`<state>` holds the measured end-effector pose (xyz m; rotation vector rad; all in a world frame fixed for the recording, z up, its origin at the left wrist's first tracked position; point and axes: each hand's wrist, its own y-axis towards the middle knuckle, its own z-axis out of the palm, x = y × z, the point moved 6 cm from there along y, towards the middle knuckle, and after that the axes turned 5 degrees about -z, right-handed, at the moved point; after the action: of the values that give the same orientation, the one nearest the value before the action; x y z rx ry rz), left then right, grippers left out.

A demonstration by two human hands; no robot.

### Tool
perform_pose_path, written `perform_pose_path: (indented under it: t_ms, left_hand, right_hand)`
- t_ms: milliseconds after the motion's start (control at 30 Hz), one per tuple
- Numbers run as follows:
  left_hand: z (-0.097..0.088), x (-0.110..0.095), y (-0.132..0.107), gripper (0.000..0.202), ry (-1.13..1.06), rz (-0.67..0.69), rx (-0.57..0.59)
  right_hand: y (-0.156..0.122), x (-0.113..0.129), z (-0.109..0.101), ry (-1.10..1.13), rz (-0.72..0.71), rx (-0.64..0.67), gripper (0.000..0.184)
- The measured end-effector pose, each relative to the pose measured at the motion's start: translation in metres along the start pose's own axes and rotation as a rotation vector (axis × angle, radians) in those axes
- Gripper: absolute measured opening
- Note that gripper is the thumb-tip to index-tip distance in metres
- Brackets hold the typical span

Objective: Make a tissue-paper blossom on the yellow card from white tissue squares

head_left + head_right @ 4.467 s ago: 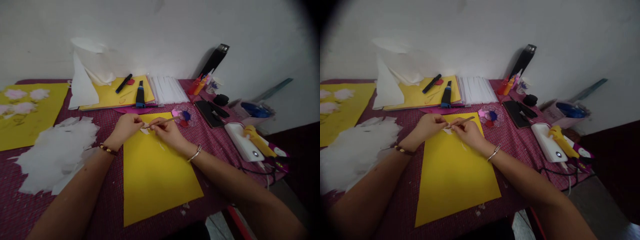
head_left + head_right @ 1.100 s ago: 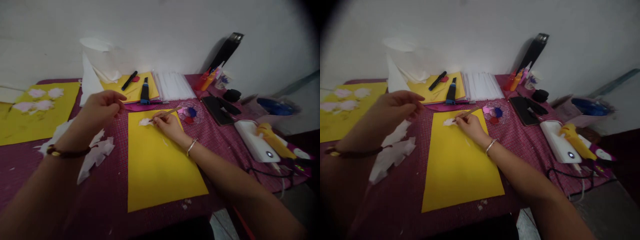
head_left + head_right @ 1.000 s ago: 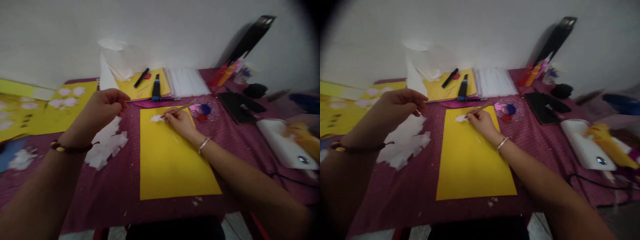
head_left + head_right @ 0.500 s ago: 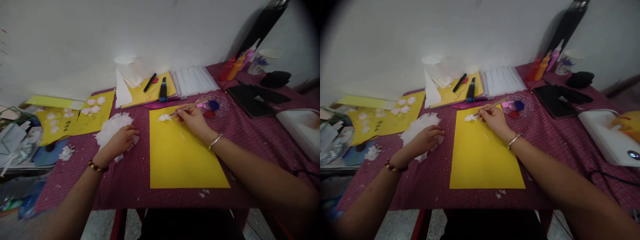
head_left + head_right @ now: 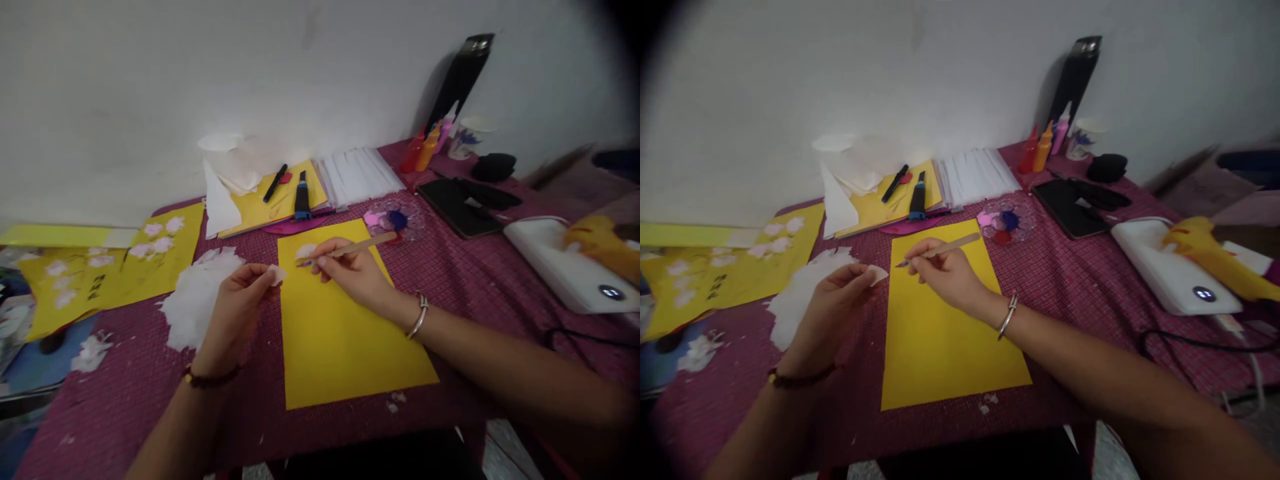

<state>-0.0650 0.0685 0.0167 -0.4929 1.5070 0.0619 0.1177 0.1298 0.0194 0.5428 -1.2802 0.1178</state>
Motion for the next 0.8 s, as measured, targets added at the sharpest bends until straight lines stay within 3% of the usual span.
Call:
perform_pose_path:
  t_ms: [200,800]
  left_hand:
    - [0.022,0.019,0.001,0.022,-0.102,-0.035,0.006]
    - [0.023,0.026,-0.002,0.019,-0.091,-0.024,0.007]
  right_hand:
    - [-0.011,0.003,0.014,-0.196,-0.133,0.159,0.009]
    - [-0.011,-0.003,0.018,-0.32,-0.149,0.221,0.011]
